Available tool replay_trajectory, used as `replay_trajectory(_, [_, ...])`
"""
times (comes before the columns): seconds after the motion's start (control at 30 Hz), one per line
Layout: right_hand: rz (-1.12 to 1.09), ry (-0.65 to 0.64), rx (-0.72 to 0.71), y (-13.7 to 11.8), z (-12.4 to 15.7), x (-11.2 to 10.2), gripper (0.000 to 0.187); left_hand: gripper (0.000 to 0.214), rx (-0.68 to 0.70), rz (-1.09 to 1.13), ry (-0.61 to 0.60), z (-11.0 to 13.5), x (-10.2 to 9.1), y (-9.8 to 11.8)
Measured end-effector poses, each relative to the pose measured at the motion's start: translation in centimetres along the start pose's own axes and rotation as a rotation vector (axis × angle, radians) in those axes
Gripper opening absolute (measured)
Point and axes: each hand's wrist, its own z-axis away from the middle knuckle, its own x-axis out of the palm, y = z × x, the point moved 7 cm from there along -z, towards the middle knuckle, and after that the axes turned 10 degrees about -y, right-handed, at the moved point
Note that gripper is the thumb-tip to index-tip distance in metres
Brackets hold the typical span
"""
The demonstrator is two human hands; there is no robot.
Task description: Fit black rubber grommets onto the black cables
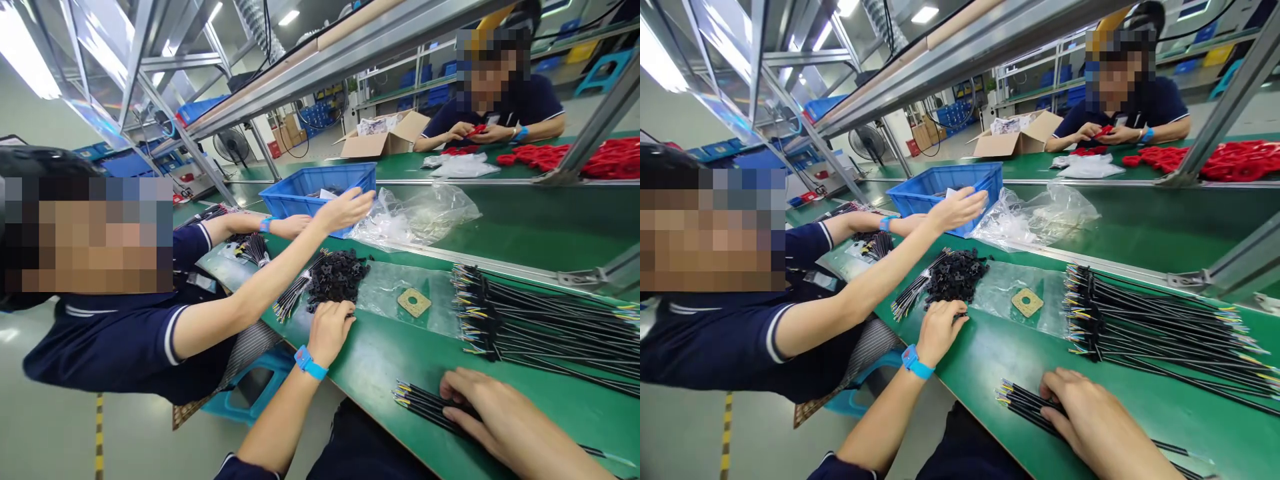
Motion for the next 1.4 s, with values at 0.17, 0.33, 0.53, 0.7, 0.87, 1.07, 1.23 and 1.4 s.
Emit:
replay_trajectory(0.17, [-0.019,-0.034,0.013,-0.2,0.0,-0.1,0.011,0.015,0.234,0.021,-0.071,0.9,2.6,1.5])
replay_trajectory(0.33, [-0.047,-0.079,0.067,0.8,0.0,1.2,0.017,0.016,0.249,0.109,-0.203,1.2,2.7,1.8])
replay_trajectory(0.53, [-0.014,0.031,0.002,0.8,0.1,0.0,0.022,0.008,-0.006,0.100,-0.422,-0.1,1.7,2.6])
replay_trajectory(0.7, [0.449,0.522,0.038,-0.5,0.1,-3.5,0.034,0.029,-0.025,0.209,-0.405,-0.1,1.5,2.7])
replay_trajectory(0.87, [0.705,0.632,0.160,-0.8,-1.5,-3.2,0.030,0.036,0.102,0.692,-0.104,-1.9,-1.0,3.3])
replay_trajectory(1.07, [0.772,0.566,0.158,-1.2,-3.1,-2.6,0.029,0.029,0.120,1.224,0.162,-7.8,-2.6,4.7])
replay_trajectory(1.23, [0.824,0.543,0.146,-1.6,-3.2,-2.7,0.039,0.035,-0.019,1.491,0.162,-9.3,0.3,4.4])
replay_trajectory(1.4, [0.843,0.538,0.153,-1.5,-3.1,-2.5,0.040,0.041,-0.083,1.616,0.139,-8.8,1.8,3.8])
